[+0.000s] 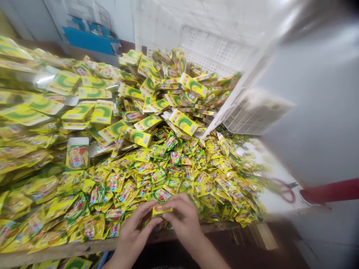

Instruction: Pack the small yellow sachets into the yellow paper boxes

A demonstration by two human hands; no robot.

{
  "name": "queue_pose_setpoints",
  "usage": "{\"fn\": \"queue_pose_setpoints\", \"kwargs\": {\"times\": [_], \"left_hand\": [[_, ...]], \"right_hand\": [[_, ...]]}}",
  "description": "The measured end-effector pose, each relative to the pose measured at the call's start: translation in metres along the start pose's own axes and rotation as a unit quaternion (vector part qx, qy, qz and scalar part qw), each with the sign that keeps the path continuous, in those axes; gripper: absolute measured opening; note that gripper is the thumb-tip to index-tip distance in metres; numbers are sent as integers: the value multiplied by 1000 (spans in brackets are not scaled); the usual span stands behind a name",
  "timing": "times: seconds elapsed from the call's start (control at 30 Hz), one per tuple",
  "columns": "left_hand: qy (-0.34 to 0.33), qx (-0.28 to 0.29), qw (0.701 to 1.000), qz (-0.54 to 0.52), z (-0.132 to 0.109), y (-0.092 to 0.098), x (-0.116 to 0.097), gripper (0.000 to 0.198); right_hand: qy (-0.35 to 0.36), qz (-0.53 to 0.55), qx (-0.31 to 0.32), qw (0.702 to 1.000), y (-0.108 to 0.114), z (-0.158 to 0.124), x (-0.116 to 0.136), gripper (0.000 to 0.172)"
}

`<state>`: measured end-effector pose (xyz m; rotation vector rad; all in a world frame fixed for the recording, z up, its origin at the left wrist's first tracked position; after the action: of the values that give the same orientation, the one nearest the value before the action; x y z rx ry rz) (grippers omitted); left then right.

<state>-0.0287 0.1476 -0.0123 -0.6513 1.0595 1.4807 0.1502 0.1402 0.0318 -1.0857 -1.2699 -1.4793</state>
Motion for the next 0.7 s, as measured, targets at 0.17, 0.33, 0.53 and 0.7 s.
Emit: {"fn": "queue_pose_setpoints", "kwargs": {"times": [0.17, 0.33, 0.53, 0.7], "left_hand": [[-1, 15, 999, 45, -6, 1, 7, 40], [-45, 19, 997, 61, -5, 1, 6, 43], [-139, 47, 985, 89, -2, 1, 2, 28], [-7, -53, 989, 140, -11, 28, -11, 29]], "right_hand": [[-6, 14, 18, 1000, -2, 7, -1, 13], [-19, 18, 18, 999, 0, 9, -6, 14], [27, -21, 62, 998, 2, 4, -8, 18], [30, -181, -44, 982, 10, 33, -7, 28]]}}
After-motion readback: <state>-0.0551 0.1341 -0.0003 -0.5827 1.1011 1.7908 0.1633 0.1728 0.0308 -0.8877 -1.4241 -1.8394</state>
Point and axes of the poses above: each hand's wrist, its own z-axis towards the middle knuckle, its own y-axis out of the back of the hand, x = y × z, the point moved 3 cm from there along z, towards the middle knuckle, and after that the axes turned 13 degrees about -y, right-handed, at the moved point
